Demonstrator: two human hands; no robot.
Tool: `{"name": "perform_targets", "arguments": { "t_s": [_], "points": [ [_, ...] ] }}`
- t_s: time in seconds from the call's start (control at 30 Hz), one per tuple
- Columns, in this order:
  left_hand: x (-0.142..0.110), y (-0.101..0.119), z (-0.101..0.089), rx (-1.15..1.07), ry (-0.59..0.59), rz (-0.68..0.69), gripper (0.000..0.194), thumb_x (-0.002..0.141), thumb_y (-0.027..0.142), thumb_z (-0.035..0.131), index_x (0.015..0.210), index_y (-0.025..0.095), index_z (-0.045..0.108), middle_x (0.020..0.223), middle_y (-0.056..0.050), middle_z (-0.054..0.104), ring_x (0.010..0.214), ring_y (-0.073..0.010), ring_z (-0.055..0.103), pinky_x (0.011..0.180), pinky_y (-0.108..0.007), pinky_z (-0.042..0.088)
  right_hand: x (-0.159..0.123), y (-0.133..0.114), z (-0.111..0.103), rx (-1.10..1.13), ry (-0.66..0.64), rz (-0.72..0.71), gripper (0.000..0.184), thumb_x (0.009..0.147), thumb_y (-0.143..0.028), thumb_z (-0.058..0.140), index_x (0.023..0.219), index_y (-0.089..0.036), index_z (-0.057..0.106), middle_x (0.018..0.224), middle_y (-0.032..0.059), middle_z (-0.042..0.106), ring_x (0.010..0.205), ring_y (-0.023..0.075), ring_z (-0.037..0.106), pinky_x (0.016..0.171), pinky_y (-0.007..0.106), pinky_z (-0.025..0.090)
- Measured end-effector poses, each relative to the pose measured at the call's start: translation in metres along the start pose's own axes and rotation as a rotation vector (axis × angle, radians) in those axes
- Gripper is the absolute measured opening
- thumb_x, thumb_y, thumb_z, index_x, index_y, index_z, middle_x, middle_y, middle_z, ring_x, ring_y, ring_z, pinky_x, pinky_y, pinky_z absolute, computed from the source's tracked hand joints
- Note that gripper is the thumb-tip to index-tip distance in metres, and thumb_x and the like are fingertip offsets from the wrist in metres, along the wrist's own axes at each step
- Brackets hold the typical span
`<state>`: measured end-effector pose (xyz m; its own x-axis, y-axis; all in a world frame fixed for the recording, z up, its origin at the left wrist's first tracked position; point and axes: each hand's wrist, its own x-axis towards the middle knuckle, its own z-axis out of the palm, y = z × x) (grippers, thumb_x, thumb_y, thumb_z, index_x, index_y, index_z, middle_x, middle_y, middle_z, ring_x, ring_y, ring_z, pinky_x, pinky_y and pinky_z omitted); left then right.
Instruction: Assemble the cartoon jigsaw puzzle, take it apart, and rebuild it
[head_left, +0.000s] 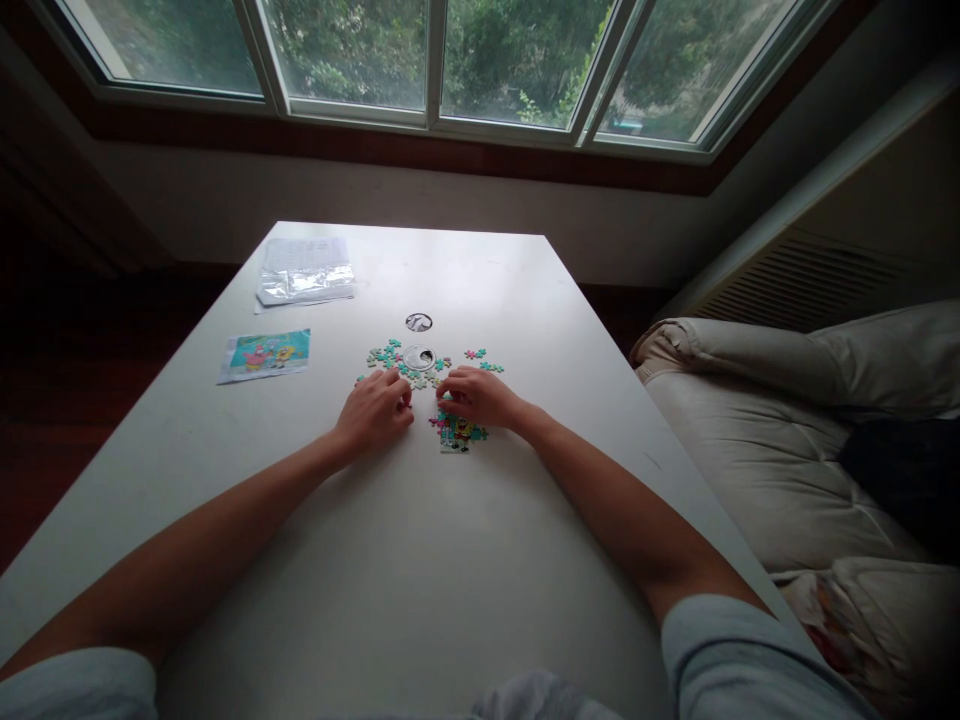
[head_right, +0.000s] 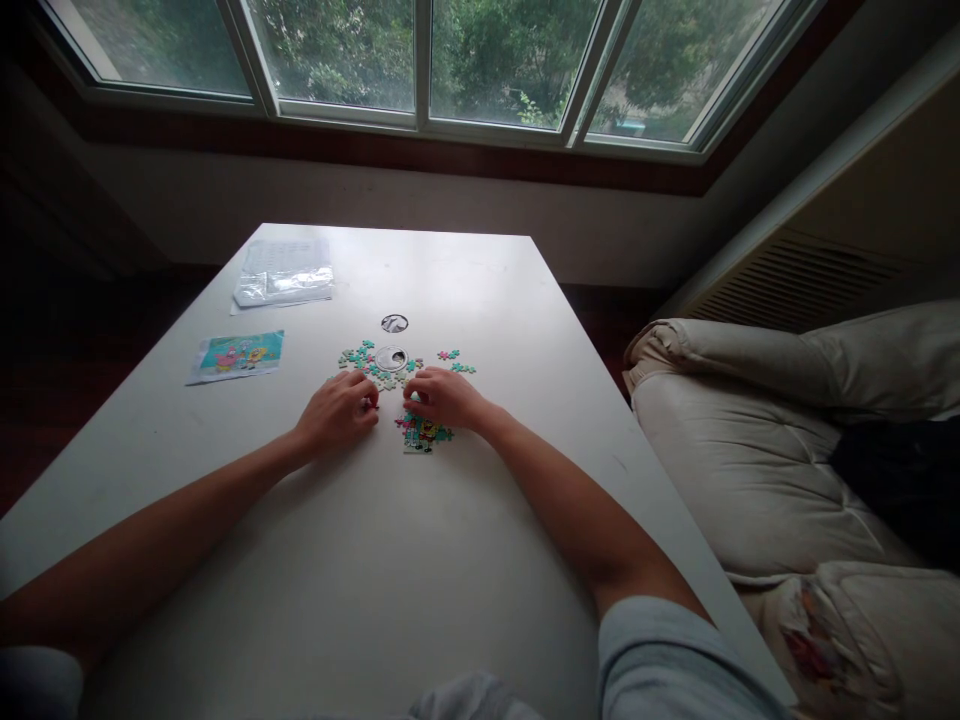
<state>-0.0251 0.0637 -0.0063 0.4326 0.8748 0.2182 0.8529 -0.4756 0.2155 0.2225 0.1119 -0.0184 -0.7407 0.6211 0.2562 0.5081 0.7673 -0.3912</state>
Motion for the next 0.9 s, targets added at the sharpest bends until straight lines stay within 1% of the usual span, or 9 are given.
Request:
{"name": "perform_targets", "arguments": {
  "t_s": [0.07,0.2,0.37,0.47,0.57,0.67,0.8,0.9],
  "points": [
    [-0.001,0.001,0.001,-0.029,0.001,0.001,0.004,0.080,0.020,0.060,0.083,0.022,0.060,0.091,-0.006,0.064,0.087,-0.0234,0.057,0.076,-0.036,0.044,-0.001,0.002,-0.005,0.017,-0.049,-0.041,0.021,0.092,-0.040,0.068,0.105,-0.024,0.072,0.088,0.0042,0.066,0.086,0.0191,0.057,0.076,0.028,0.041],
    [-0.002,0.002,0.000,-0.104,0.013,0.006,0.005,0.082,0.017,0.057,0.084,0.022,0.059,0.084,-0.003,0.065,0.082,-0.0213,0.057,0.076,-0.035,0.043,-0.002,0.006,-0.008,-0.019,-0.053,-0.033,0.027,0.089,-0.037,0.072,0.113,-0.024,0.070,0.099,0.0063,0.067,0.092,0.0212,0.057,0.080,0.030,0.042],
    [-0.002,0.004,0.001,-0.266,0.048,-0.025,0.018,0.090,0.020,0.053,0.101,0.024,0.066,0.089,-0.001,0.070,0.077,-0.0169,0.060,0.074,-0.030,0.046,-0.002,0.010,-0.002,-0.096,0.015,0.013,0.024,0.092,-0.037,0.069,0.112,-0.024,0.070,0.102,0.0072,0.068,0.094,0.0224,0.057,0.083,0.032,0.042],
    [-0.002,0.007,0.004,-0.359,0.044,-0.040,0.017,0.090,0.022,0.053,0.097,0.023,0.068,0.088,-0.001,0.071,0.072,-0.0149,0.061,0.071,-0.028,0.046,-0.001,0.012,0.002,-0.107,0.034,0.019,0.022,0.094,-0.038,0.066,0.109,-0.023,0.070,0.101,0.0072,0.067,0.093,0.0221,0.056,0.084,0.032,0.042],
    [-0.002,0.009,0.006,-0.426,0.030,-0.114,0.010,0.088,0.025,0.057,0.091,0.023,0.067,0.082,0.001,0.071,0.068,-0.0146,0.061,0.068,-0.027,0.046,0.000,0.012,0.005,-0.079,0.034,0.001,0.020,0.094,-0.036,0.065,0.108,-0.023,0.070,0.099,0.0066,0.067,0.091,0.0214,0.056,0.082,0.031,0.042],
    [-0.002,0.010,0.008,-0.481,0.034,-0.175,0.009,0.086,0.029,0.060,0.088,0.023,0.067,0.080,0.001,0.071,0.071,-0.0154,0.062,0.068,-0.027,0.046,0.000,0.012,0.006,-0.054,0.044,-0.021,0.018,0.094,-0.034,0.065,0.107,-0.022,0.071,0.095,0.0064,0.066,0.088,0.0206,0.055,0.080,0.031,0.041],
    [-0.003,0.011,0.010,-0.551,0.047,-0.170,0.011,0.087,0.029,0.061,0.090,0.024,0.070,0.085,0.000,0.073,0.076,-0.0160,0.064,0.073,-0.027,0.049,0.001,0.012,0.008,-0.025,0.074,-0.038,0.016,0.095,-0.033,0.064,0.103,-0.022,0.072,0.090,0.0060,0.066,0.086,0.0203,0.055,0.080,0.031,0.042],
    [-0.003,0.011,0.012,-0.617,0.063,-0.187,0.012,0.088,0.031,0.063,0.097,0.025,0.069,0.087,0.000,0.074,0.077,-0.0161,0.066,0.074,-0.028,0.050,0.001,0.010,0.009,0.002,0.115,-0.046,0.014,0.097,-0.031,0.061,0.098,-0.022,0.072,0.085,0.0051,0.065,0.083,0.0198,0.054,0.079,0.031,0.042]
  ]
}}
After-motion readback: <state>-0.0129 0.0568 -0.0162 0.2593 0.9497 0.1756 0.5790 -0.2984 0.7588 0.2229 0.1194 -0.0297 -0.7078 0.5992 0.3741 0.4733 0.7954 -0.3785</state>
